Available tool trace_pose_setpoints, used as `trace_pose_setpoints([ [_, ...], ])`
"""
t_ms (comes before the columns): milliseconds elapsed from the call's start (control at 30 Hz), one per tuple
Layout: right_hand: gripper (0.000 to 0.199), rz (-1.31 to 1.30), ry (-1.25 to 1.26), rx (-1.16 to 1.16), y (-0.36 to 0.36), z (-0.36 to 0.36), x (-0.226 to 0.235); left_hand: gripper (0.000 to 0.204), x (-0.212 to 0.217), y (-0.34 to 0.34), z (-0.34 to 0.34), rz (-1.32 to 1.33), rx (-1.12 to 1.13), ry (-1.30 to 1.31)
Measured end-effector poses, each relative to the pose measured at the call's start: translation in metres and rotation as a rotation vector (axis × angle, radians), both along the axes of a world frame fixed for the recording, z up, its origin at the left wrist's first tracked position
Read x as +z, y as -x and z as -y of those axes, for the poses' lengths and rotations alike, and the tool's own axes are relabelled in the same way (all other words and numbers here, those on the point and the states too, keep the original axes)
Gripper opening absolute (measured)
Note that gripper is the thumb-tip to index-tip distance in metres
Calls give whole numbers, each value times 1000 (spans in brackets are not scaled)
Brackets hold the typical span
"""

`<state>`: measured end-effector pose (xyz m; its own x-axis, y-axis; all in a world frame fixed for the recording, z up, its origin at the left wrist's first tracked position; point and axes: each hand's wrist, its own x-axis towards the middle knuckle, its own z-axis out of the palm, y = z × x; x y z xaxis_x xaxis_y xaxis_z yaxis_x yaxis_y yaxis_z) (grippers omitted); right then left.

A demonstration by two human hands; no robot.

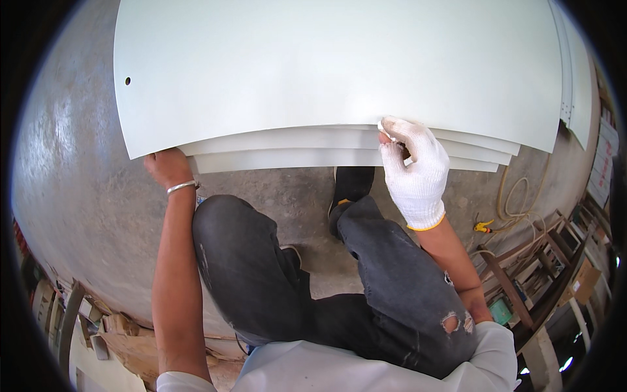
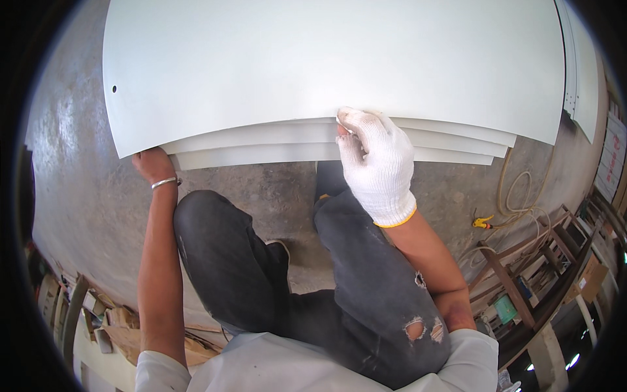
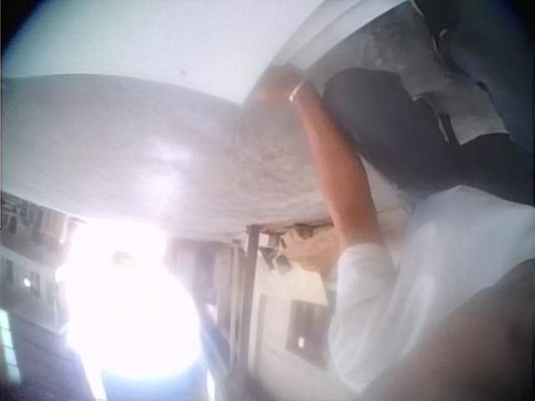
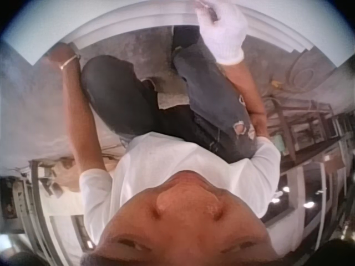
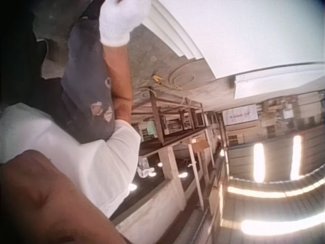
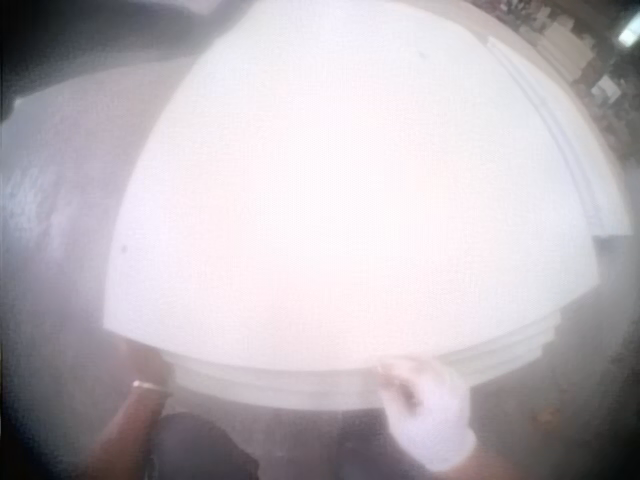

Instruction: The person kneels on the floor and wipes a stack of white panels with a cloth. They pick up a plastic bottle, pour liquid onto the cloth, and continue wiping the panels. The person then uses a small tool to scrape or clean the edges of the panels.

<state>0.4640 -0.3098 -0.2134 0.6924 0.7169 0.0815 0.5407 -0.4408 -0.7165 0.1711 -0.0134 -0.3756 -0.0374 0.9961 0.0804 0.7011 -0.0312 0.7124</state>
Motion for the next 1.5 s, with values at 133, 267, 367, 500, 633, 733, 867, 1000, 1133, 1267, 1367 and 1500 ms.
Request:
trace_pose_setpoints([
  [133, 26, 47, 1, 87, 2, 0, 0, 34, 3, -2, 1, -67, 15, -27],
  [267, 23, -68, -78, -28, 3, 2, 3, 33, 1, -2, 0, -57, -2, 4],
  [367, 22, -65, -31, -56, -1, 8, 8, 34, 2, -5, 1, 152, 40, 44],
  [500, 23, -32, -28, 8, -10, 13, 14, 40, 9, -12, 4, 77, 73, 27],
  [633, 22, 46, 65, 72, -27, 12, 16, 45, 13, -13, 3, 102, 70, 70],
  [733, 21, 54, 140, 142, -41, 10, 16, 41, 7, -5, 1, 63, 25, 56],
  [867, 28, 224, 105, 307, -53, 9, 17, 35, -8, 10, -5, -306, -139, -150],
  [1000, 35, 314, 173, 415, -57, 8, 18, 31, -17, 17, -7, -217, -122, -109],
  [1133, 34, 369, 134, 433, -56, 1, 16, 31, -13, 12, -5, 11, 7, 4],
  [1267, 31, 385, 114, 472, -56, -6, 11, 36, -3, 2, -1, -118, -19, -64],
  [1367, 30, 388, 104, 482, -56, -8, 10, 39, 2, -4, 0, -29, 101, 31],
  [1500, 30, 388, 108, 470, -55, -7, 11, 41, 6, -4, 0, -99, -30, -28],
])
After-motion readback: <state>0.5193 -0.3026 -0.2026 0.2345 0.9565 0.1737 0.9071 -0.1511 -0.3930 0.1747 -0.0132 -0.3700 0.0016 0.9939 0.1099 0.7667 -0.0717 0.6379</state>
